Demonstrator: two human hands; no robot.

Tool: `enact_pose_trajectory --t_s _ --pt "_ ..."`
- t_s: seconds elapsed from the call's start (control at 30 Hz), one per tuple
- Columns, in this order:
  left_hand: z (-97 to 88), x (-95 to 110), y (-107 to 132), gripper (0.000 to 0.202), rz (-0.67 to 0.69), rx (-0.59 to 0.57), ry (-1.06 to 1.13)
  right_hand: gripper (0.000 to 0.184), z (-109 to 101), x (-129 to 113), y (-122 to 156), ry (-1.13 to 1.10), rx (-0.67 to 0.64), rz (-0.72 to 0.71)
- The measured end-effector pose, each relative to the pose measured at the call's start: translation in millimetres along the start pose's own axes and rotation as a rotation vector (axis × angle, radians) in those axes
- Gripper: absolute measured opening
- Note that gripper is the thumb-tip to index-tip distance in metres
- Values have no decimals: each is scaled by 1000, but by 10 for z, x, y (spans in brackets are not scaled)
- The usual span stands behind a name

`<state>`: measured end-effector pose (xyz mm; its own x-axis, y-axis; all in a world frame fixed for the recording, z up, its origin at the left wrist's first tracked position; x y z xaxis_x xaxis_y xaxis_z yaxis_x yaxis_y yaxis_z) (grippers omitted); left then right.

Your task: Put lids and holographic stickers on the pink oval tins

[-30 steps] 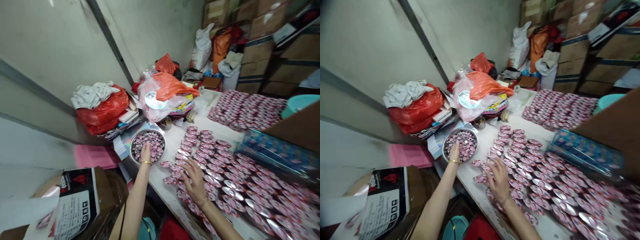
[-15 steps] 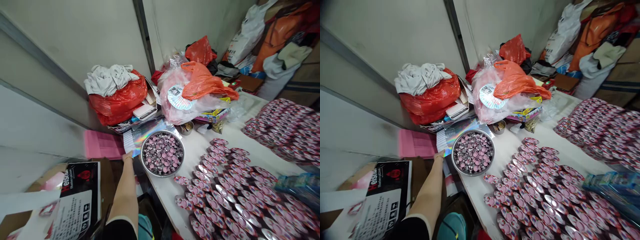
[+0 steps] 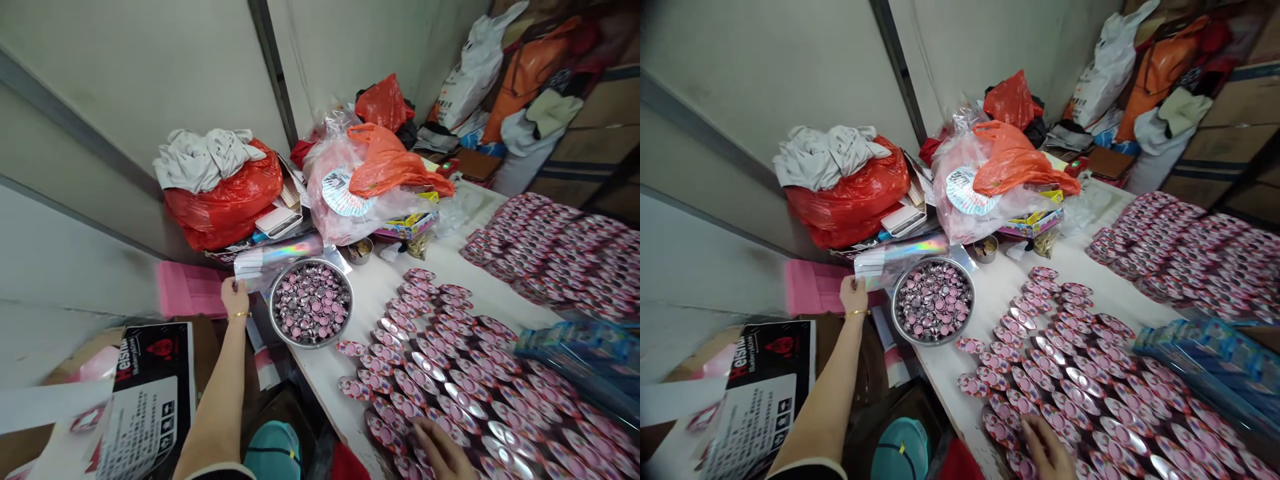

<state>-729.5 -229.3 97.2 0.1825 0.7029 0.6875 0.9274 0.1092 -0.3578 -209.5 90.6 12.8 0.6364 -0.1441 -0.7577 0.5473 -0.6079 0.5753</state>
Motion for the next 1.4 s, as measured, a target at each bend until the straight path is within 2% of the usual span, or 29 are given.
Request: enact_pose_trajectory --t_s 0.1,0.17,0.27,0.33,0.43,0.5,0.53,0.6,0.63,0.67,0.73,0.77,0.83,0.9,0.97,1.07,1.23,1.33,1.4 --pt "-47 552 -10 16 228 -58 -35 56 759 -88 -46 -189 -368 211" --pt "-106 918 42 19 408 -74 -73 58 1286 -263 -45 -347 -585 301" --pt "-336 1331 73 21 566 0 -89 65 1802 -501 -168 -437 -659 370" --pt "-619 1579 36 21 621 126 -93 60 2049 -596 -257 -495 -677 424" --pt "-1106 2023 -1 23 725 302 -85 39 2334 -616 -294 -542 -723 564" --pt "-1366 2343 11 29 807 305 -13 33 2391 -660 -287 -480 -727 586" --pt "-1492 2478 21 37 818 292 56 33 2339 -755 -306 -434 -700 525" --pt "-1712 2750 92 47 846 258 182 34 1999 -1184 -381 -347 -543 232" --pt "-1790 2893 146 48 861 228 226 33 1673 -1530 -391 -314 -389 13" --pt "-1834 3042 201 48 872 178 253 33 1249 -1941 -326 -284 -184 -236" --pt "-1787 3359 314 45 882 -15 282 41 466 -2767 69 -162 171 -687" --pt "-1709 3538 399 43 911 -147 283 51 188 -3139 322 -76 289 -876" --pt "-1552 3913 652 40 1033 -412 318 68 -124 -3731 764 111 397 -1157" --pt "-1474 4234 919 37 1166 -595 394 74 -220 -4091 1069 274 410 -1335" --pt "-1428 4452 1104 37 1221 -697 475 71 -223 -4231 1227 383 380 -1425" --pt "-1293 4612 1293 39 1180 -809 541 53 -319 -4175 1288 404 370 -1443" --pt "-973 4745 1678 28 1105 -954 624 24 -777 -3808 1254 423 430 -1320" --pt "-681 4812 2082 18 1079 -1079 662 21 -1094 -3512 1224 448 419 -1191" --pt "-441 4825 2421 19 1019 -1191 702 22 -1293 -3272 1192 446 387 -1073"
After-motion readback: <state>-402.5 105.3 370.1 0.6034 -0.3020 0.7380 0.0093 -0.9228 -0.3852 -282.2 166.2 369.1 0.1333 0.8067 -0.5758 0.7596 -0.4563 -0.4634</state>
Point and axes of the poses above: each hand's wrist, its own y-axis away from the middle knuckle, its own z-axis out of the palm, x = y × z, the point moved 10 cm from there along -y, towards the middle knuckle, and after that the axes turned 6 degrees about z, right-handed, at the moved point
